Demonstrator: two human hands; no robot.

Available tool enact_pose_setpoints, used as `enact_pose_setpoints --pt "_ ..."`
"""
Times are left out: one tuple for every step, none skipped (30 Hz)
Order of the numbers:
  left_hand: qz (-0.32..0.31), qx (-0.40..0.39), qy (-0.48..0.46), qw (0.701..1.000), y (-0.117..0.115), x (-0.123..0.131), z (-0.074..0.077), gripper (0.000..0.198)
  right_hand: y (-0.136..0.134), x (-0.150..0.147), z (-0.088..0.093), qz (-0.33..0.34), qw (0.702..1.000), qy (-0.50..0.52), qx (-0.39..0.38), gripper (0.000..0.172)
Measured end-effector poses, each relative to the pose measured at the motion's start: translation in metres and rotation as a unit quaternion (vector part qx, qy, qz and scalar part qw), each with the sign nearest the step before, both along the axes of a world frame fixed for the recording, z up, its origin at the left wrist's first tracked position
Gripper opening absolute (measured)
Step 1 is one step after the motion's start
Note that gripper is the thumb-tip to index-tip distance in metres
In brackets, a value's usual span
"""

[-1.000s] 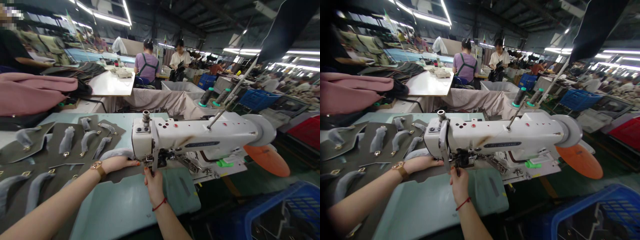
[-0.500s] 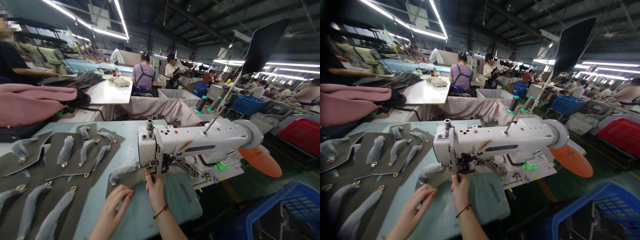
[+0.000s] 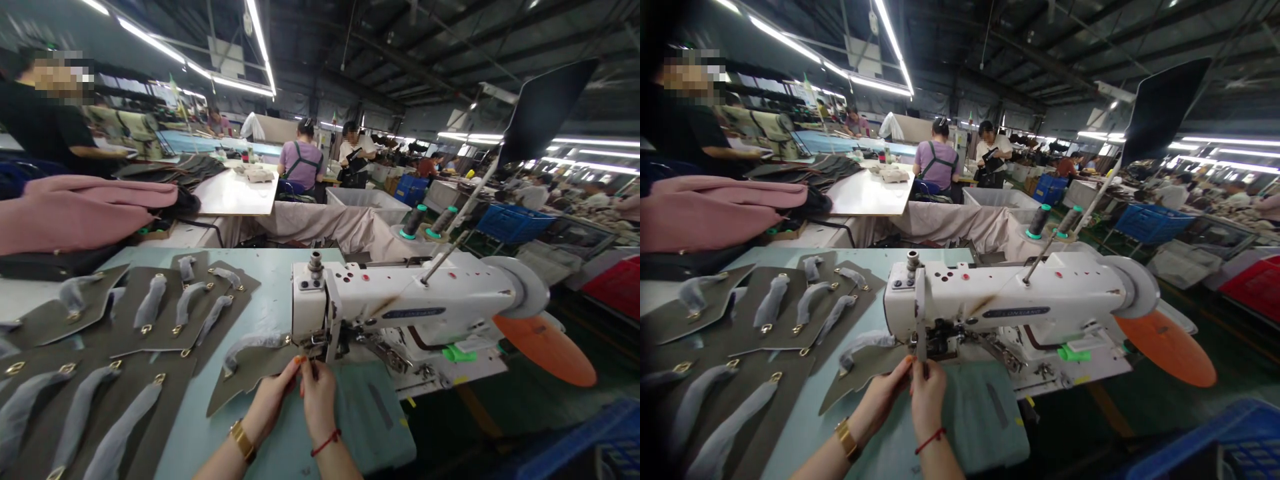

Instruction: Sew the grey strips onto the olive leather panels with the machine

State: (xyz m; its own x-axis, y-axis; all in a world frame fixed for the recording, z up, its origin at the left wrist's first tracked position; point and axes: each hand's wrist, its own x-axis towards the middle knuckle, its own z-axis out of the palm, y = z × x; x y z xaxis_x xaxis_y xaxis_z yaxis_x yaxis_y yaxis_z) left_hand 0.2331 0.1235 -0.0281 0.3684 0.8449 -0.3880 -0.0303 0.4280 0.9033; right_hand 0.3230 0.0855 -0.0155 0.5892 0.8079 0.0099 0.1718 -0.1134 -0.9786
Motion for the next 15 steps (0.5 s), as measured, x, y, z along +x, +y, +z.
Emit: enact_pose_setpoints --pt "-0.003 0.006 0.005 1.0 -0.0003 -0.0028 -0.001 0.055 -0.0003 0.0001 -0.0002 0.001 1.0 0.001 -0.001 0.047" --pt "-0.008 0.014 0.003 1.0 -0.0006 -0.0051 -0.0021 0.054 -0.0005 0.0002 -0.0004 0.0 1.0 0.002 -0.003 0.047" --pt "-0.009 0.024 -0.004 1.0 -0.0007 -0.0067 -0.0029 0.053 -0.0006 0.0002 -0.0008 -0.001 1.0 0.003 -0.004 0.047" --pt "-0.008 0.034 -0.009 0.999 -0.0007 -0.0075 -0.0034 0.051 -0.0005 0.0001 -0.0012 -0.003 1.0 0.004 -0.004 0.047" --pt "-0.003 0.041 -0.01 0.999 -0.0006 -0.0075 -0.0035 0.05 -0.0003 0.0 -0.0017 -0.005 1.0 0.005 -0.005 0.047" --pt "0.003 0.043 -0.006 0.999 -0.0004 -0.0071 -0.0034 0.05 0.0 -0.0003 -0.0023 -0.006 1.0 0.006 -0.005 0.047" --pt "0.009 0.043 0.003 0.999 -0.0003 -0.0064 -0.0031 0.05 0.0004 -0.0006 -0.0029 -0.007 1.0 0.008 -0.004 0.047" --pt "0.011 0.041 0.017 0.999 -0.0002 -0.0057 -0.0026 0.051 0.0009 -0.001 -0.0035 -0.007 1.0 0.01 -0.004 0.048" --pt "0.012 0.039 0.033 0.999 -0.0001 -0.0051 -0.0021 0.053 0.0013 -0.0013 -0.0039 -0.008 1.0 0.013 -0.004 0.048" --pt "0.01 0.039 0.047 0.998 -0.0001 -0.0049 -0.0016 0.054 0.0016 -0.0015 -0.0041 -0.007 1.0 0.017 -0.004 0.048" --pt "0.007 0.042 0.059 0.997 0.0001 -0.005 -0.0011 0.055 0.0017 -0.0014 -0.004 -0.006 1.0 0.021 -0.004 0.049" --pt "0.002 0.048 0.068 0.997 0.0004 -0.0053 -0.0007 0.056 0.0015 -0.001 -0.0035 -0.003 1.0 0.026 -0.005 0.049" --pt "-0.004 0.054 0.073 0.996 0.001 -0.0057 -0.0004 0.057 0.0009 -0.0002 -0.0026 0.001 0.999 0.031 -0.005 0.05" --pt "-0.009 0.06 0.078 0.995 0.002 -0.006 -0.0003 0.057 -0.0001 0.0011 -0.0014 0.006 0.999 0.038 -0.005 0.049" --pt "-0.015 0.063 0.085 0.994 0.0032 -0.0062 -0.0004 0.058 -0.0016 0.0026 0.0 0.01 0.999 0.044 -0.005 0.048"
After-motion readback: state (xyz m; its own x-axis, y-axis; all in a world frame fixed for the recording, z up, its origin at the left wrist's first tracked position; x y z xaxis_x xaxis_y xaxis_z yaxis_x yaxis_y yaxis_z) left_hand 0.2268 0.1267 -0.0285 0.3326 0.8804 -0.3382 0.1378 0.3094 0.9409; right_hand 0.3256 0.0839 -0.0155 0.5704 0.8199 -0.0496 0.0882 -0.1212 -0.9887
